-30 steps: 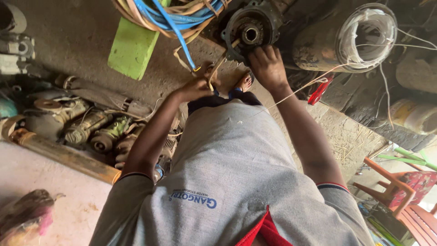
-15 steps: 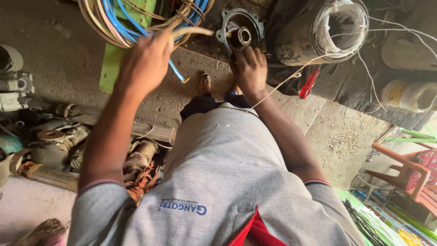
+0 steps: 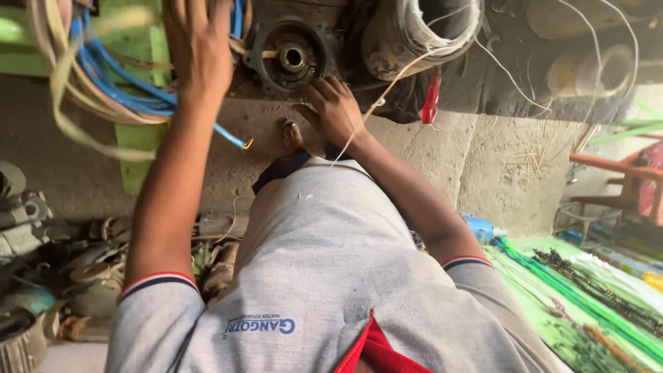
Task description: The person works on a cylindrical electrical component, likely a motor, using pliers and a screwdriver. They strip wire insulation, adjust internal parts, and manipulate the component on a cluttered workshop floor.
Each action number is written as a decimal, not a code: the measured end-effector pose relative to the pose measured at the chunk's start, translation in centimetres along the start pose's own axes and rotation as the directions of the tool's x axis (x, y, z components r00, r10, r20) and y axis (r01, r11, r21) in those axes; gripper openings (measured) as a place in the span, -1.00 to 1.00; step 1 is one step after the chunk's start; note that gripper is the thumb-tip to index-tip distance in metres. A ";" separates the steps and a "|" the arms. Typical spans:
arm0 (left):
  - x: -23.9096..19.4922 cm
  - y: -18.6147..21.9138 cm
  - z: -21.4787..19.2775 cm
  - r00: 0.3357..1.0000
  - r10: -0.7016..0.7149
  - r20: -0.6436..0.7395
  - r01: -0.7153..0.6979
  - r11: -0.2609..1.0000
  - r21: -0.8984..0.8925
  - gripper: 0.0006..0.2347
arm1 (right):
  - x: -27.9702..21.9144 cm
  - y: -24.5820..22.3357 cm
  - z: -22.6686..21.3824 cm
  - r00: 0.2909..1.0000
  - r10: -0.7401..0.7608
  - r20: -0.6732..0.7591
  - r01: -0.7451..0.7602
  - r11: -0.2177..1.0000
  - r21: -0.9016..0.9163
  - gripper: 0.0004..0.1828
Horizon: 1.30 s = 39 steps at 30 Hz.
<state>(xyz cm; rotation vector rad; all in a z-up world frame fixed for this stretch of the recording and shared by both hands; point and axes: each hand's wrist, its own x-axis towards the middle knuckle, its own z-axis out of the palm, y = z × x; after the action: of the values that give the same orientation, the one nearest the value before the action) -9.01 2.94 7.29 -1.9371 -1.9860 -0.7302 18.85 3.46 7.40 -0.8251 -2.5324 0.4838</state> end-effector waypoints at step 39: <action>-4.5 12.2 7.7 0.757 -0.481 0.443 0.533 0.846 0.007 -0.59 | -4.8 3.6 2.9 0.664 -0.208 0.719 -0.656 0.299 0.693 -0.44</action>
<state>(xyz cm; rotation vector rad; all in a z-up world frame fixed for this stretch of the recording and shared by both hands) 4.50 2.90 0.44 -1.7296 -2.8776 -0.5740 22.62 2.70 1.98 -0.5405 -1.8991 2.5715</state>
